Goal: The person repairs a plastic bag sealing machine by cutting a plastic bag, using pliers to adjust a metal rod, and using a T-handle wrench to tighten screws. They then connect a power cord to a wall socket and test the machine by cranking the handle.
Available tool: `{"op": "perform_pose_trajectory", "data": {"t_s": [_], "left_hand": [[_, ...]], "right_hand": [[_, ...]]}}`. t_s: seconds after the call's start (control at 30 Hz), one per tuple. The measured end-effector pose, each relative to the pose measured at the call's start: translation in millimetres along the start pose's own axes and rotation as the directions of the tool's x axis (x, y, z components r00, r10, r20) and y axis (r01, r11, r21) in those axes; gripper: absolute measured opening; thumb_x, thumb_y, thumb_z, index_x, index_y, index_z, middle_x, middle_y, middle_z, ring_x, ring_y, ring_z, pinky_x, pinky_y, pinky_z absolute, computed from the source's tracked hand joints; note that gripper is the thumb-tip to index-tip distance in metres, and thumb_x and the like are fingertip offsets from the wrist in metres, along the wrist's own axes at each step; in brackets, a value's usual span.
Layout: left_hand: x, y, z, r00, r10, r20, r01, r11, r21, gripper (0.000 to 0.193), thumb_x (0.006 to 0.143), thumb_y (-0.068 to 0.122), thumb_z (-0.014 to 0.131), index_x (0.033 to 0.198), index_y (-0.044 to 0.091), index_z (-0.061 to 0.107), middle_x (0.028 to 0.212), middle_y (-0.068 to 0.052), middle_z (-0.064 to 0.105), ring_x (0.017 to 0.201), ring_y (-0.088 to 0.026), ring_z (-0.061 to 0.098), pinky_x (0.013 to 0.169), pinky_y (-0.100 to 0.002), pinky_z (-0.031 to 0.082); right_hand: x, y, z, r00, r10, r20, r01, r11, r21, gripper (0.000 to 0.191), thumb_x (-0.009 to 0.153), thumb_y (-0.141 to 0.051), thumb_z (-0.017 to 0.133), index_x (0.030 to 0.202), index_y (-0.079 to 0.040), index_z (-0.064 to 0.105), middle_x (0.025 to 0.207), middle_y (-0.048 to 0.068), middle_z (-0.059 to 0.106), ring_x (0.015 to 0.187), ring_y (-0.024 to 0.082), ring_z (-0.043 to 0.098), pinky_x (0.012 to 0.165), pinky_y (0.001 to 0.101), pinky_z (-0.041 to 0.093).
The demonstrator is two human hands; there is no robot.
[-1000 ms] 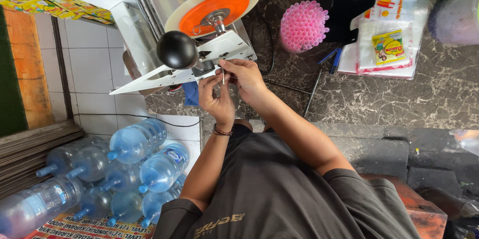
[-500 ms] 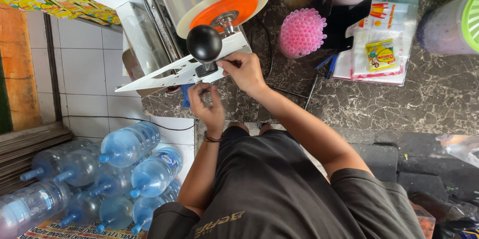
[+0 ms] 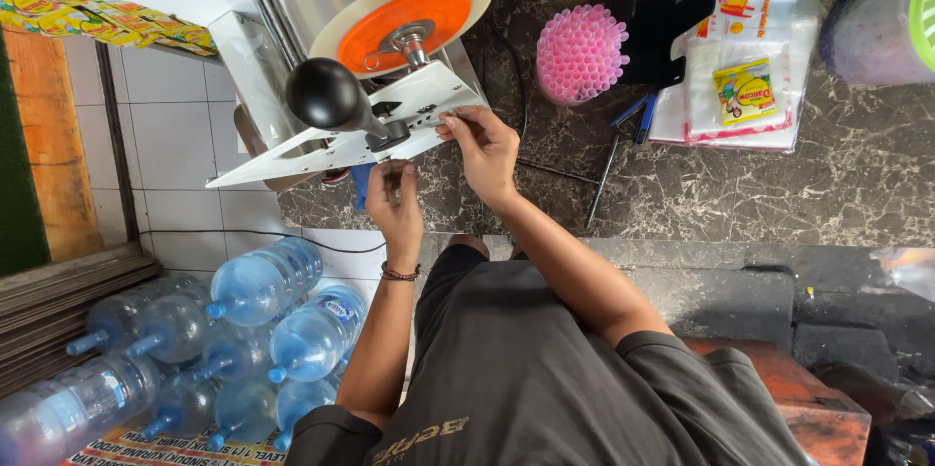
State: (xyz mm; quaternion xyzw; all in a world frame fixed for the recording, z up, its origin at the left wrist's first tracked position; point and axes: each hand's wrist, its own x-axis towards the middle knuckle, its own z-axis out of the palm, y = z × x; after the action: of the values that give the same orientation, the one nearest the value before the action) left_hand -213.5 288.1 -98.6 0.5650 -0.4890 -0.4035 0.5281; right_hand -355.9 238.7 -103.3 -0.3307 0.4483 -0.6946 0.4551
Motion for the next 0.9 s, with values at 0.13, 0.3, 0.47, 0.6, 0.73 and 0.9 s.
{"op": "perform_pose_trajectory", "data": {"t_s": [0.13,0.3,0.47,0.6,0.73,0.9], "left_hand": [[4.6,-7.7,9.6,0.989,-0.139,0.045,0.145,0.978,-0.149,0.009,0.103,0.009,0.066,0.105,0.0,0.065,0.097,-0.003,0.068,0.086,-0.011,0.065,0.079,-0.026,0.053],[14.5,-6.0,34.7,0.946,-0.305,0.112,0.322,0.831,-0.454,0.01,0.101,0.013,0.072,0.104,0.004,0.07,0.094,-0.004,0.071,0.079,-0.011,0.063,0.075,-0.028,0.054],[27.3,-7.1,58.0,0.854,-0.513,0.082,0.412,0.573,-0.709,0.008,0.096,0.016,0.073,0.097,0.007,0.072,0.093,-0.001,0.072,0.08,-0.011,0.063,0.077,-0.026,0.054],[33.8,-14.5,71.3,0.844,-0.537,0.015,0.352,0.531,-0.771,0.009,0.098,0.016,0.075,0.092,0.009,0.072,0.088,0.001,0.069,0.081,-0.009,0.061,0.077,-0.026,0.052],[32.1,-16.4,74.8,0.857,-0.516,0.002,0.325,0.535,-0.78,0.008,0.096,0.014,0.076,0.09,0.01,0.072,0.09,0.001,0.07,0.083,-0.01,0.063,0.08,-0.026,0.053],[30.2,-11.9,74.8,0.844,-0.535,0.026,0.341,0.499,-0.796,0.004,0.093,0.014,0.075,0.094,0.01,0.074,0.094,0.001,0.072,0.087,-0.009,0.066,0.084,-0.025,0.055]], "right_hand": [[0.4,-2.5,-0.2,0.997,0.072,0.004,-0.072,0.995,0.076,0.013,0.1,0.002,0.066,0.11,0.01,0.068,0.101,0.014,0.076,0.089,0.018,0.076,0.08,0.0293,0.064],[6.3,-8.3,-3.4,0.992,0.123,0.038,-0.124,0.991,0.047,0.013,0.099,0.001,0.068,0.109,0.009,0.069,0.1,0.013,0.076,0.088,0.017,0.076,0.077,0.0291,0.064],[15.2,-16.4,-10.4,0.978,-0.17,0.124,0.209,0.853,-0.478,0.012,0.09,0.001,0.077,0.102,0.004,0.077,0.094,0.014,0.076,0.08,0.013,0.073,0.067,0.0278,0.059],[22.2,-23.2,-16.8,0.958,-0.206,0.2,0.28,0.828,-0.487,0.015,0.091,-0.006,0.078,0.104,0.003,0.077,0.09,0.012,0.073,0.077,0.011,0.068,0.065,0.0253,0.055],[27.7,-29.3,-22.2,0.978,0.186,0.099,-0.129,0.899,-0.418,0.018,0.095,-0.014,0.078,0.1,0.003,0.078,0.077,0.008,0.072,0.065,0.007,0.06,0.056,0.0217,0.046],[31.9,-34.8,-25.9,0.953,0.243,0.18,-0.17,0.923,-0.345,0.016,0.096,-0.012,0.077,0.104,0.001,0.079,0.083,0.007,0.073,0.071,0.006,0.059,0.06,0.0236,0.045]]}}
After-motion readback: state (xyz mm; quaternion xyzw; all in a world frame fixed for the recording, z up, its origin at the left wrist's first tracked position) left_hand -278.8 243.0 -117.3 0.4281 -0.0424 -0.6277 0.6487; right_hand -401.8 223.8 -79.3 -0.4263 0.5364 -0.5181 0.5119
